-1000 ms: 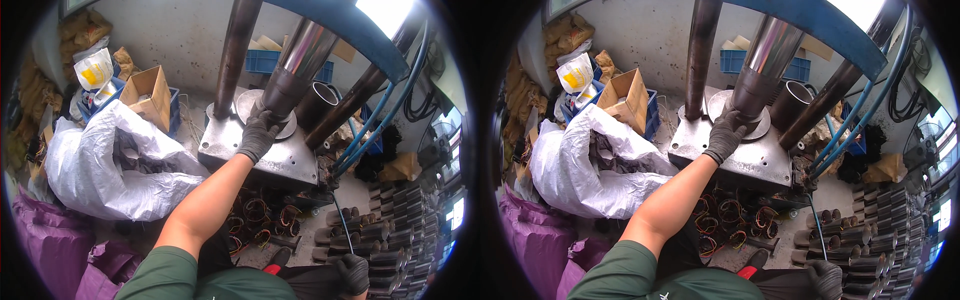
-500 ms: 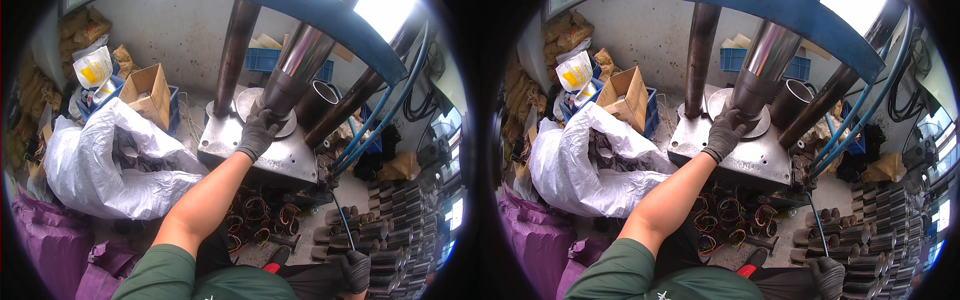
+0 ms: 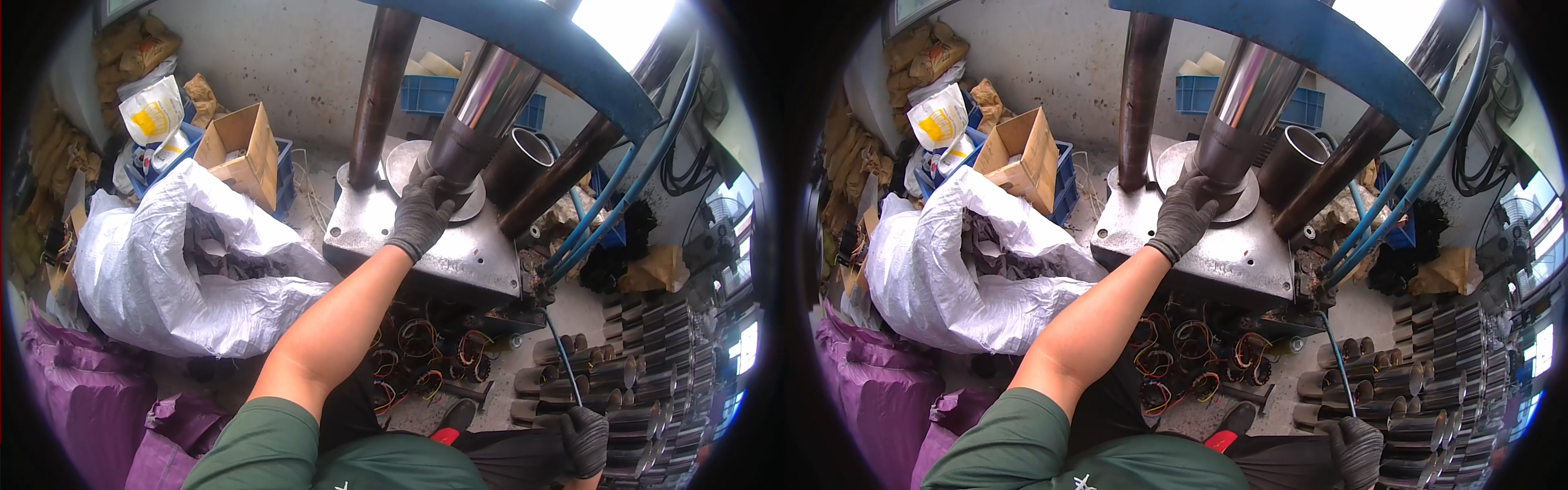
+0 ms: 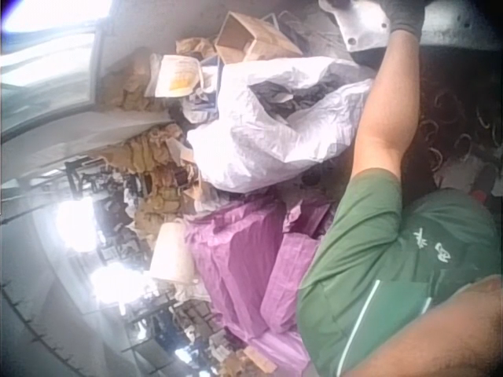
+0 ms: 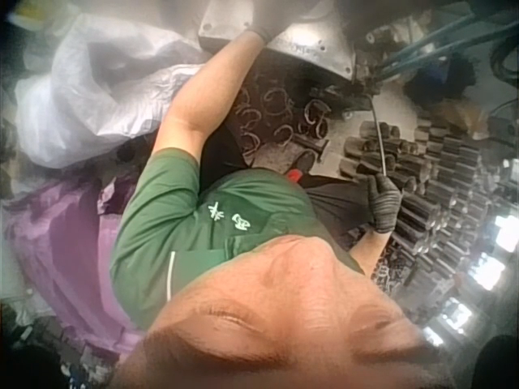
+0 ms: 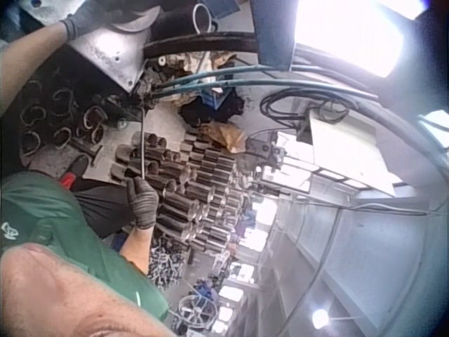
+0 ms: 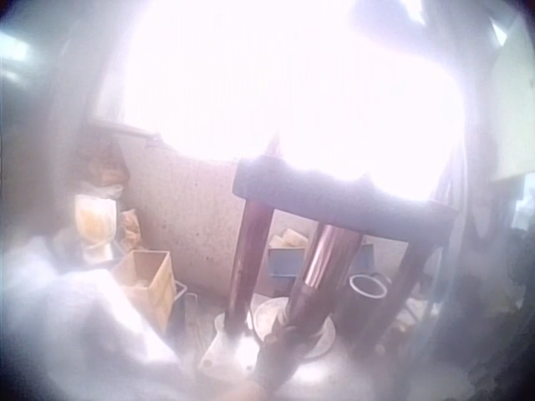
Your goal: The person places a metal cylinder onto a hydraulic press, inserts a wire-coiled motor component into it, and operates a lever to press them together before removing the assembled part.
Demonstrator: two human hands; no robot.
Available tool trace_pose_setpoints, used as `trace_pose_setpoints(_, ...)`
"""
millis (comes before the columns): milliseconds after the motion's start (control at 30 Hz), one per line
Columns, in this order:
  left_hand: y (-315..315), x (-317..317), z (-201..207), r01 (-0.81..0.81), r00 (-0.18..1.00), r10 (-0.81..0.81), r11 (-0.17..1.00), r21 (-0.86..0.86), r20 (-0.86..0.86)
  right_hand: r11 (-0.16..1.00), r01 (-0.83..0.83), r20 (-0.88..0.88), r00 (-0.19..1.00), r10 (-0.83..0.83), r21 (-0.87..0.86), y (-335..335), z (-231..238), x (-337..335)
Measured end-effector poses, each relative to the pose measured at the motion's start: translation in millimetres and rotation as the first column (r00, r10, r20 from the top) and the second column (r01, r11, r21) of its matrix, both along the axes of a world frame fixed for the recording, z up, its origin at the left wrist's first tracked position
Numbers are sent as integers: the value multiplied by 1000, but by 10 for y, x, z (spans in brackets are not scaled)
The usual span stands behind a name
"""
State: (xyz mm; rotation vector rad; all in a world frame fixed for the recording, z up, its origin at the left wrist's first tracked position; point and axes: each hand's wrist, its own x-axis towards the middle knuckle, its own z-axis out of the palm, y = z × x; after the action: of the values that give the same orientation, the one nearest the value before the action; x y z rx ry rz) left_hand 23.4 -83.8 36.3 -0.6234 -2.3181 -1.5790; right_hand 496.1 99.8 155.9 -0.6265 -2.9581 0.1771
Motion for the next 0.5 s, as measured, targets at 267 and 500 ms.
trace_pose_setpoints(267,-30,54,97,19,999,-18,999,-43,29,1000,-11,16,1000,11,20,53,-10,19)
trace_pose_setpoints(500,-43,44,79,9,1000,-9,999,-40,5,1000,2,8,1000,-2,8,45,-19,10)
